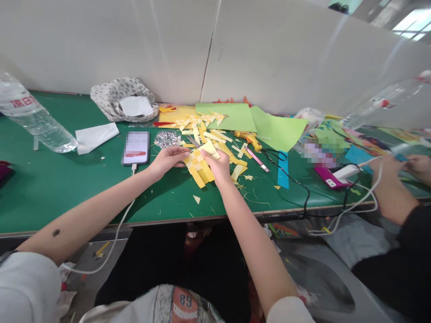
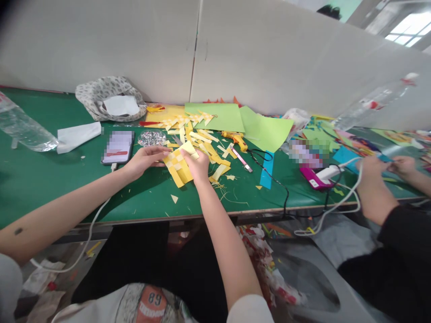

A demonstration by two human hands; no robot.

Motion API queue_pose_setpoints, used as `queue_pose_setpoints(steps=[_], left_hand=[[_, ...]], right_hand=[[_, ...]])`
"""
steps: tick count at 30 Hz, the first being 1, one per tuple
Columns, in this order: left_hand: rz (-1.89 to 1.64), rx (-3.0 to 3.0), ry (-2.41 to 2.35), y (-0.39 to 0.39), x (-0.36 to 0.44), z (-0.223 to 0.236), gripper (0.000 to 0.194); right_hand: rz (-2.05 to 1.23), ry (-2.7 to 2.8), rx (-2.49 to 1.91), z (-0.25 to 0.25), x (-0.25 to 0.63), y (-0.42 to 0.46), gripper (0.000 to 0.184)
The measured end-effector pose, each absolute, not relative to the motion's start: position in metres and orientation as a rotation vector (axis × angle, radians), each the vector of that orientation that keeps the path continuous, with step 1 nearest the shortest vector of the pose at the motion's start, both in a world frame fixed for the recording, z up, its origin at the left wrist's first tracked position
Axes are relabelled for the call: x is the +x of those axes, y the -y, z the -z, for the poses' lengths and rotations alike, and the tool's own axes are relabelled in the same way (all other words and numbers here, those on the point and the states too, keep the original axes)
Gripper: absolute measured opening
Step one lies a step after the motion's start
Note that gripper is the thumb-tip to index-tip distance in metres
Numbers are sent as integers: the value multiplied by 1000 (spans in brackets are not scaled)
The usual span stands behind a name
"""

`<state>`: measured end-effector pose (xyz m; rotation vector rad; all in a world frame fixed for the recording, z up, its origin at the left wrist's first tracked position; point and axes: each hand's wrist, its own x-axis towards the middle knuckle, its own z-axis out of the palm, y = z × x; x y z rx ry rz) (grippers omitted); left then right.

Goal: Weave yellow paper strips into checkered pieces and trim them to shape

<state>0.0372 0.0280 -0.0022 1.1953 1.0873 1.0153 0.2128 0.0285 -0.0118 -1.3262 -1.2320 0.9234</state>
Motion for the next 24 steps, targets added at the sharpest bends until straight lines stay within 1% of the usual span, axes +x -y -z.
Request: queue_pose_setpoints(steps=[3,9,24], left_hand=[[-1025,1352,-1130,-25,39,3,33],[-1040,1379,-1155,-26,37,8,39],[-1053,1393,-1149,-28,37,8,31]], right_hand=[[-900,1200,-1328,13,212,-29,38],[-892,1189,-1316,16,212,-31,40],[-883,1159,-1255,15,210,-31,37]])
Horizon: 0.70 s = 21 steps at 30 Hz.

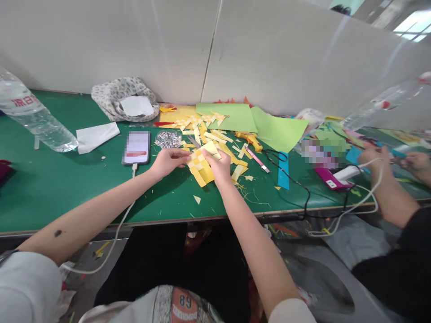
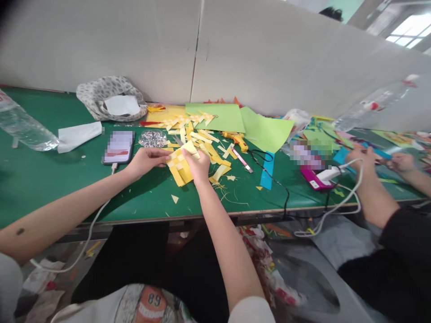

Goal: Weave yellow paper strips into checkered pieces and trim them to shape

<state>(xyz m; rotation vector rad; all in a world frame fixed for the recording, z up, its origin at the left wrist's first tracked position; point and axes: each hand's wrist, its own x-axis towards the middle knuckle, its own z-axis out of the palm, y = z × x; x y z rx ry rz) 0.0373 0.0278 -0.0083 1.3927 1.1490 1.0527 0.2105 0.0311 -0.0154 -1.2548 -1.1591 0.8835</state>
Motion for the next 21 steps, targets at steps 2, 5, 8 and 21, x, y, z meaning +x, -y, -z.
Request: queue_pose_setpoints(steps=[2,5,8,21], left_hand=[[-1056,1389,-1154,-28,37,9,30],[-1057,1381,-1146,-28,37,10,27],[-1048,1379,-1128,-29,37,10,25],[-1067,1318,-1184,-28,36,3,20]], right_hand=[[-881,1155,-1257,16,210,-31,38],[-878,1155,-1278,17,211,-33,38],[-896,1145,-1275,16,211,-33,38],[-1055,1334,-1161,11,210,-26,31]])
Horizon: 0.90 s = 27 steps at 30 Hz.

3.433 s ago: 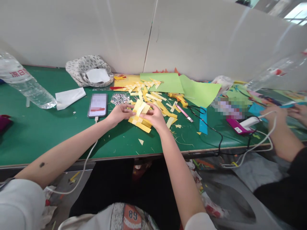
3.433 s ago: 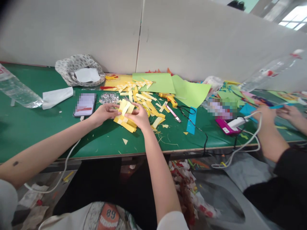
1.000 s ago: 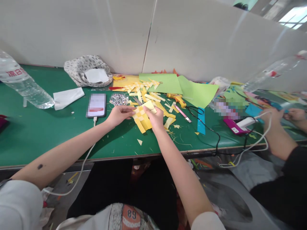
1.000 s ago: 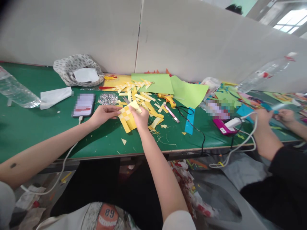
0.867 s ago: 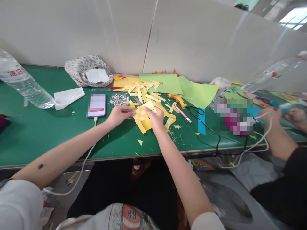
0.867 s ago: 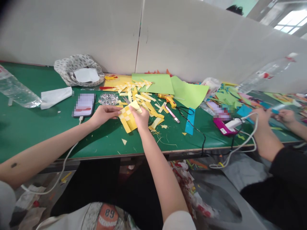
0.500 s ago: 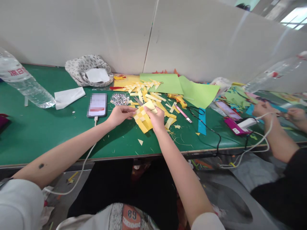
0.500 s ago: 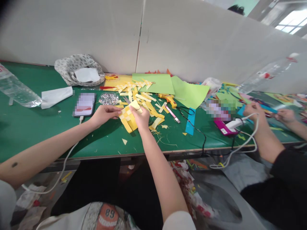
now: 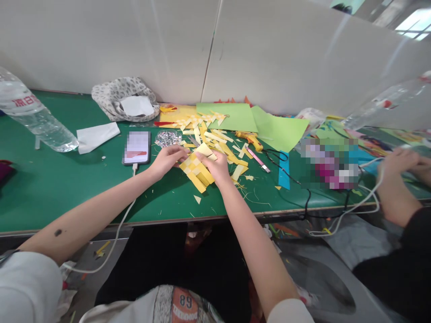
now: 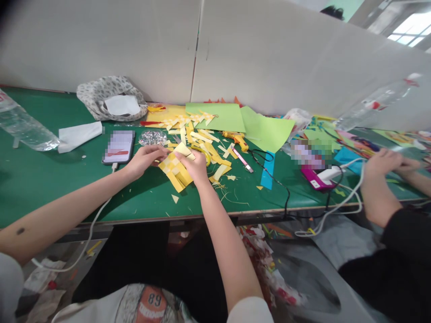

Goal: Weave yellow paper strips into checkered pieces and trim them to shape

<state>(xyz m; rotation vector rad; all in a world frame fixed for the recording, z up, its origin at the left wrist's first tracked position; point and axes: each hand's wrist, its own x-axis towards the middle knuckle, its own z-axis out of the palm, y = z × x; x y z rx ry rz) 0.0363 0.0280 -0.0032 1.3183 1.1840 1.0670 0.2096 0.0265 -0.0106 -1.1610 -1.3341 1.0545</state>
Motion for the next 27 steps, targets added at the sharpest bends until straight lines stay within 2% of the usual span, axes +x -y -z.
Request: queue_pose_setpoints(steps=[10,19,27], left_hand=[[-1017,1359,-1179,-28,36,5,21],[-986,1360,-1180,-28,37,5,23],[-980,1373,-1196,-28,38,8,19]], right_hand=[[-992,1410,-1175,12,211,-27,28],[-952,1288,-1105,19,212,-36,34],[-1052,1326,-1080,11,211,-29,41]])
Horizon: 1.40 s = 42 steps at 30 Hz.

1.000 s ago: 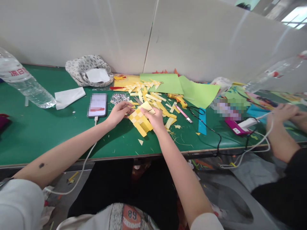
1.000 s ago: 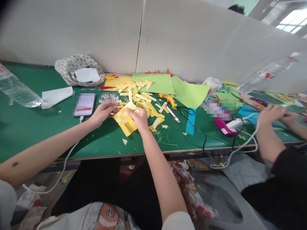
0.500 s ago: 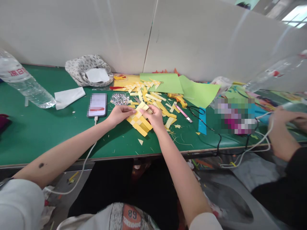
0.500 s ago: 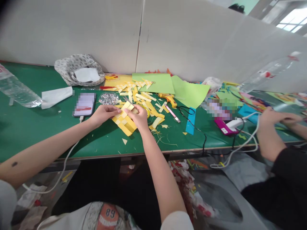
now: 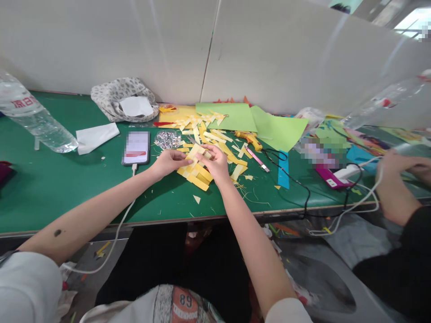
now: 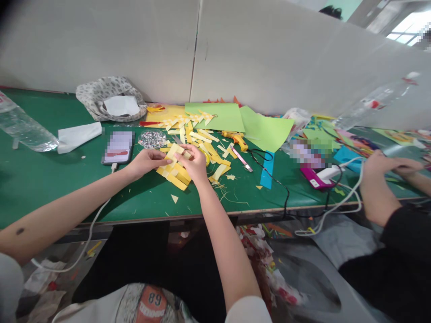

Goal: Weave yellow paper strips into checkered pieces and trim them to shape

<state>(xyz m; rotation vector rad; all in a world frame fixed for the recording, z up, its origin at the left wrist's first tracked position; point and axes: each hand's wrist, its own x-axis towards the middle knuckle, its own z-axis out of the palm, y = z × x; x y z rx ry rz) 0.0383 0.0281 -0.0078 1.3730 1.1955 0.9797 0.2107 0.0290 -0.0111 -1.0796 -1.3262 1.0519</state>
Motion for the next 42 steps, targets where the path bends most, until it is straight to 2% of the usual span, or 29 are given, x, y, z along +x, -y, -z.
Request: queue_pose_setpoints(steps=[9,24,31,37,42], left_hand=[[-1080,1314,-1150,-31,34,9,24],[-990,1333,-1118,-29,36,9,18],[-888,1259,-972,-28,38,8,39],[-911,1199,-951,-28,36,7,34],[-1013,1087,-1003,-31,34,7,38]], right_hand=[[-1043,1169,-1152,9,212,-30,45],[-997,1273,-1061,8,212,-30,40],[-1046,1331,-1055,7,211,-28,38],[-1116,1323,-1076,8,210,-28,45],[-1087,1389,-1097,10,212,-30,49]])
